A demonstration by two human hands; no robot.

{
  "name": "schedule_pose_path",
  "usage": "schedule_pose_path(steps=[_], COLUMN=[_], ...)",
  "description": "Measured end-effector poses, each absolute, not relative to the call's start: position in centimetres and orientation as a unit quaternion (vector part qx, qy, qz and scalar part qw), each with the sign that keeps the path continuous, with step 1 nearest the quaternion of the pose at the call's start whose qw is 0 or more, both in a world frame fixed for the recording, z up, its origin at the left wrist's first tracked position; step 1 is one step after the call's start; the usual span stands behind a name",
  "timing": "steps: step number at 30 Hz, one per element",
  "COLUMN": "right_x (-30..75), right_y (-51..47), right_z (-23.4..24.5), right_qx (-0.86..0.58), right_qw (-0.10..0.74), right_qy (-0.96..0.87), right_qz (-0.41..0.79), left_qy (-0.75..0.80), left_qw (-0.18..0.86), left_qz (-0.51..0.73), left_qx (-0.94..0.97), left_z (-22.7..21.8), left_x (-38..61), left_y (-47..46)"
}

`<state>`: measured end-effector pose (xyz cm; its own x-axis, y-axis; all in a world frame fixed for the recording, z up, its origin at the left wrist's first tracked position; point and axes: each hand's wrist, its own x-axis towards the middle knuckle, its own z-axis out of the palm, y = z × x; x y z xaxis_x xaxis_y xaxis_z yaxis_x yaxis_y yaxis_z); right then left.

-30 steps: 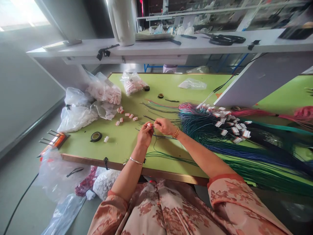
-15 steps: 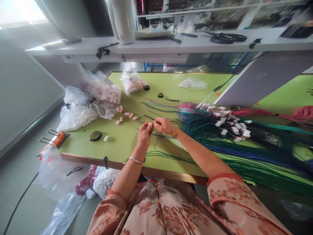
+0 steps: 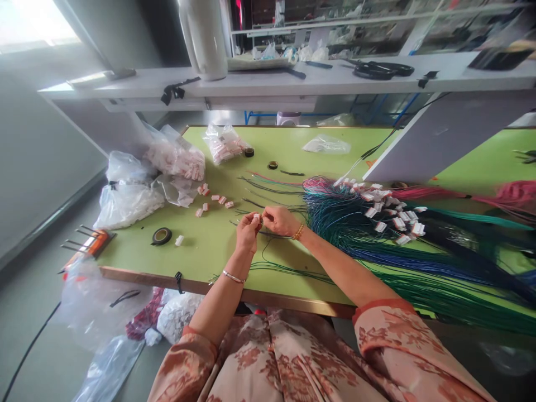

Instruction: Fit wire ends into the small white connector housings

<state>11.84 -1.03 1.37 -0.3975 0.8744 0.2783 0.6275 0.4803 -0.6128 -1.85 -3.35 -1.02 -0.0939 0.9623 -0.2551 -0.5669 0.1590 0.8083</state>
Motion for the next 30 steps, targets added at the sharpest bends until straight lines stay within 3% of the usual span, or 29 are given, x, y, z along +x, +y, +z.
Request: schedule_pose_path(steps=[9, 13, 23, 30], right_x=[12.5, 13.1, 11.2, 12.2], right_y=[1.3, 7.2, 15.2, 15.6], right_z=[1.3, 2.2, -0.9, -0.9], right_qx=[-0.459, -0.548, -0.687, -0.665], right_qw=[0.292, 0.316, 0.143, 0.127], right_qy=[-0.798, -0.741, -0.699, -0.729], right_qz=[0.26, 0.225, 0.138, 0.102], left_qy=[0.45, 0.444, 0.455, 0.443], left_qw=[0.618, 0.63, 0.62, 0.629], left_qz=[0.603, 0.603, 0.599, 0.601], left_qx=[0.227, 0.207, 0.223, 0.217], left_z=[-1.3, -1.3, -1.2, -1.2], left_x=[-2.1, -2.5, -2.2, -2.1], left_y=[-3.1, -2.8, -3.6, -3.6])
